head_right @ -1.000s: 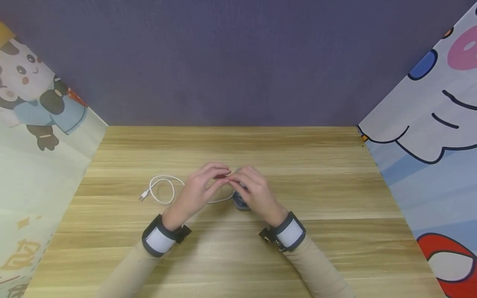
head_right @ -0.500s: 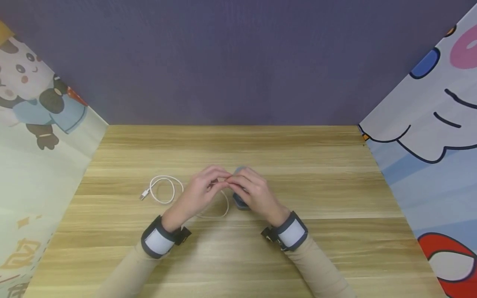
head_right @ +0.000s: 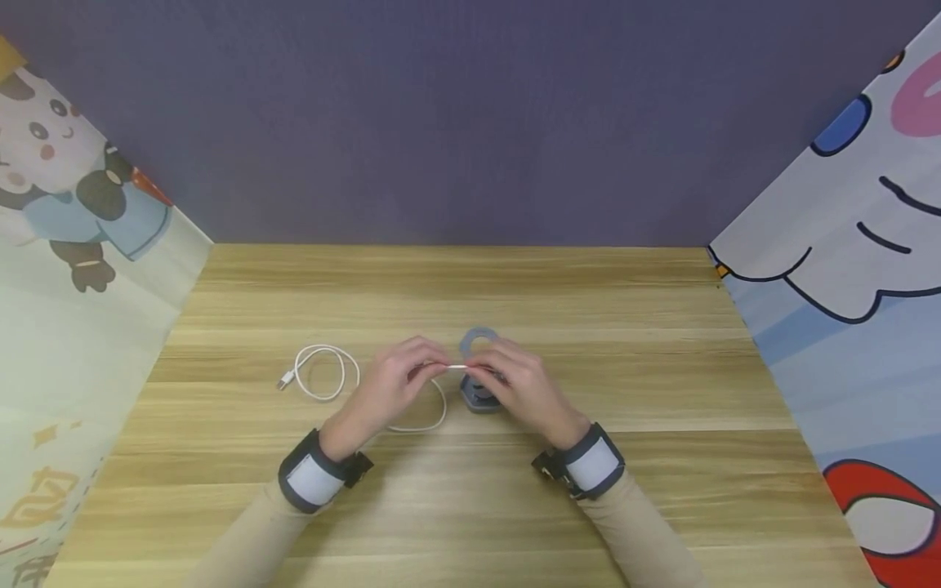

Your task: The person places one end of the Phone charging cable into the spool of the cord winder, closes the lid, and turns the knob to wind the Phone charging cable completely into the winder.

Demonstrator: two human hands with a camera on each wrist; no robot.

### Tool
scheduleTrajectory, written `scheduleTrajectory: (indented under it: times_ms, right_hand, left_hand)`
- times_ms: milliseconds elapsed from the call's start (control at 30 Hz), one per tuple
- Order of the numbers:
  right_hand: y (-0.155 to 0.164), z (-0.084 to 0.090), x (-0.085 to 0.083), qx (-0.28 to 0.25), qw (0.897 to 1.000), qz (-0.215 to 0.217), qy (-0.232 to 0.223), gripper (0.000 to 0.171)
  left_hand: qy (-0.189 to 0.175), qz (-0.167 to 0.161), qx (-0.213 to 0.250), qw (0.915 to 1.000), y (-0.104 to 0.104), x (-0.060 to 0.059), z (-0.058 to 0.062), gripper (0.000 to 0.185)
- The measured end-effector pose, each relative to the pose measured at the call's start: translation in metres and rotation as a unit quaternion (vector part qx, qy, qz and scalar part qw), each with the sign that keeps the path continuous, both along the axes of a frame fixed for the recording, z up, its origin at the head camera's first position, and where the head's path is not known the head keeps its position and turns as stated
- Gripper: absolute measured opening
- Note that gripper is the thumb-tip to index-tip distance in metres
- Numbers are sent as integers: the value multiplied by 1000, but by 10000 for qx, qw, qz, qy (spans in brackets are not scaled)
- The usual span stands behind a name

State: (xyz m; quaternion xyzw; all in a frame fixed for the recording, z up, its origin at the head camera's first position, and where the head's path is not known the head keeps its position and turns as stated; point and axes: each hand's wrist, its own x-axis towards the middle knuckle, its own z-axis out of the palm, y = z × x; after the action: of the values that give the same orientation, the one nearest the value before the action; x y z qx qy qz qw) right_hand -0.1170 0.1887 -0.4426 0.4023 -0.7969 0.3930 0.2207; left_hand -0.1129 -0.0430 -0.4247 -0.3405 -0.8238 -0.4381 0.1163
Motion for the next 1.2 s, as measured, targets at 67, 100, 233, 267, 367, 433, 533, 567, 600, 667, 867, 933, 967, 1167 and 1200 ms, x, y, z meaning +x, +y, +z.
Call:
scheduleTrajectory:
  times_ms: [67,100,233,267,367,433,533,567,600,667,867,933,967,1167,1200]
  right_hand:
    - [3,-2,0,-1,10000,5,-10,11]
    - [4,-3,0,-17,10000,15,-5,15]
    - [10,-7,1,-65,9999,0,-100,15]
    - [12,-8,1,-85,9998,-30,-163,11]
    - [19,-10,2,-79,9992,-142,-355,15]
    - [24,-12,2,-40,9989,-193,-419,19]
    - [28,-15,1,42,9990,-220,-392,23]
    - [28,-16,1,67,9990,-235,-368,23]
    - [29,-17,1,68,9990,-250,-352,24]
    - [30,-19,1,54,9990,-289,-341,25]
    - [34,-24,1,76,9986,-382,-356,24]
    - [35,-26,1,171,9982,-414,-392,23]
    - [35,-27,2,214,9981,-403,-420,22]
    - [36,-34,4,467,9969,-257,-574,21]
    - [37,-35,4,497,9968,-237,-584,21]
  left_hand:
    - [9,42,-60,10000,0,1,-1,5]
    - [6,59,-81,9999,-1,1,-2,5]
    - [-110,220,-216,9995,-2,4,-4,6]
    - [-160,294,-257,9991,-3,4,-4,6]
    - [-352,547,-369,9972,-6,6,-5,6]
    - [-415,644,-430,9961,-8,7,-6,6]
    - [-450,628,-487,9958,-8,7,-7,6]
    - [-447,593,-503,9960,-8,8,-7,7]
    - [-436,574,-523,9960,-8,8,-7,7]
    - [-455,544,-522,9961,-8,8,-8,8]
    - [-458,490,-744,9950,-7,10,-13,17]
    - [-438,422,-1011,9930,-7,10,-14,23]
    - [-414,389,-1174,9915,-7,10,-15,26]
    - [-334,266,-1892,9810,-5,12,-19,40]
    - [-324,257,-1966,9796,-4,12,-19,43]
